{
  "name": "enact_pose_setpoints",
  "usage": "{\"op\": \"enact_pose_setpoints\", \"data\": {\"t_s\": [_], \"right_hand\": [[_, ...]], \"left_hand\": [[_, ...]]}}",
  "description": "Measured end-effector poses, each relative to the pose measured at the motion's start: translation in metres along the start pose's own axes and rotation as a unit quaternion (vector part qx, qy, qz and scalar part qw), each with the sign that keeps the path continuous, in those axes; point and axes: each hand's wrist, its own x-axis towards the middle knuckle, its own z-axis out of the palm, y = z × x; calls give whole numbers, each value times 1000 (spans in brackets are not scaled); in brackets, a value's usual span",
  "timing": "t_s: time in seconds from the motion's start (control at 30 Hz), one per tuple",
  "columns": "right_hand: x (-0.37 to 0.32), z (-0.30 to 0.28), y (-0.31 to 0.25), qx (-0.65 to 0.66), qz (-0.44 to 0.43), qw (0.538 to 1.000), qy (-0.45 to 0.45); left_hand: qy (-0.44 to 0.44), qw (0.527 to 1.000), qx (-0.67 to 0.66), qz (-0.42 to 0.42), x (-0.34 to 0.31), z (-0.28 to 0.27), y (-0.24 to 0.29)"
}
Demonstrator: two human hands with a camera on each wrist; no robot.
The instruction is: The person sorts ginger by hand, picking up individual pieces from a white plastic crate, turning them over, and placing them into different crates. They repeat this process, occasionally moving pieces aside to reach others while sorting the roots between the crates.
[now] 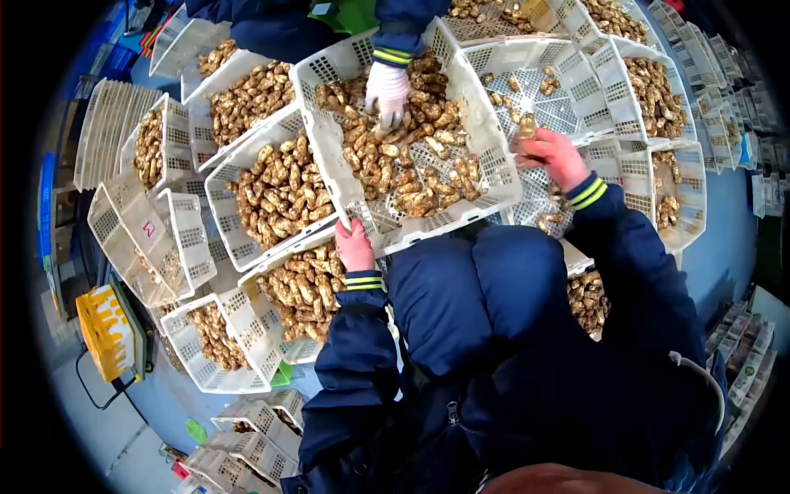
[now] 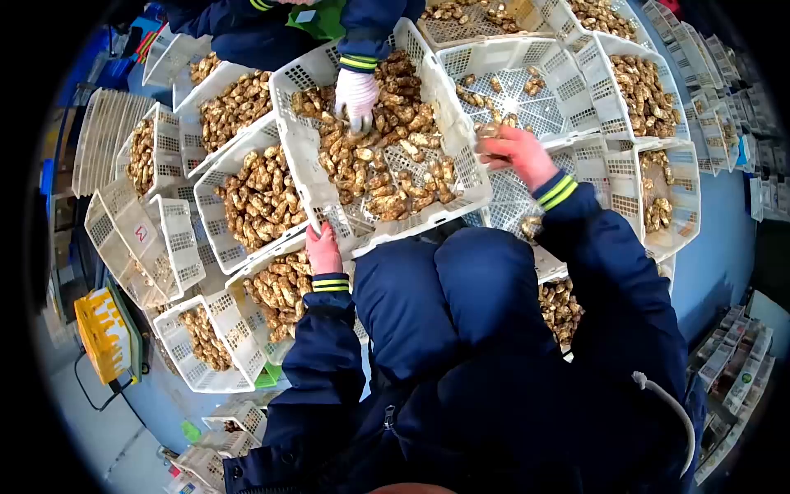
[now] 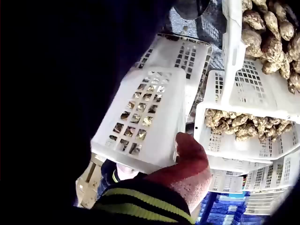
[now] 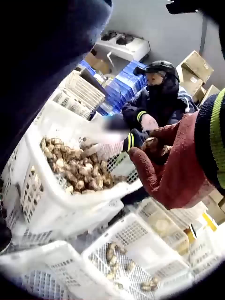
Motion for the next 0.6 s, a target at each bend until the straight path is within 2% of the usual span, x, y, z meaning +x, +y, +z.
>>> {"op": "enact_pose_setpoints", "data": {"t_s": [0.03, 0.07, 0.1, 0.13, 0.17, 0.2, 0.23, 0.27, 0.33, 0.37, 0.4, 0.43, 0.47, 0.5, 0.53, 0.57, 0.6], "right_hand": [[-1, -34, 24, 34, -19, 999, 5], [-16, -40, 24, -32, -5, 998, 51], [-21, -65, 37, -77, 40, 996, -4], [-28, -86, 60, -81, 111, 990, 22], [-32, -123, 85, -252, 194, 948, -7], [-44, -125, 94, -459, 182, 868, 45], [-50, -123, 97, -644, 153, 743, 96], [-35, -108, 96, -672, 77, 716, 170], [4, -45, 41, -507, -91, 851, 103], [23, -3, 16, -521, -153, 838, 57], [40, 46, -15, -481, -81, 873, -4], [72, 67, -13, -547, -165, 820, -39], [106, 86, -4, -567, -197, 795, -86], [140, 102, 9, -637, -204, 732, -130], [155, 116, 16, -721, -224, 641, -137], [183, 124, 39, -818, -172, 533, -134], [198, 127, 58, -873, -142, 449, -126]], "left_hand": [[4, 999, 40, -6, -3, 2, 6], [17, 999, 33, -4, 3, 2, -4], [30, 999, 30, -23, -4, 6, 4], [33, 998, 51, -28, -5, 8, 7], [36, 996, 73, -35, -5, 7, 7], [-10, 998, 32, -52, -7, 2, 9], [20, 999, -19, -38, -13, 8, 14], [20, 999, -20, -23, -13, 10, 15], [15, 1000, -1, -21, -14, 9, 12], [11, 999, 15, -26, -12, 9, 13], [34, 999, 1, -25, -16, 13, 21], [20, 998, 61, -17, -13, 8, 16], [8, 999, 45, -9, -15, 7, 18], [-4, 1000, 29, -2, -17, 6, 18], [22, 998, 50, 15, -14, 8, 13], [46, 996, 71, 33, -10, 10, 8], [20, 999, 33, -26, -20, 11, 27]]}}
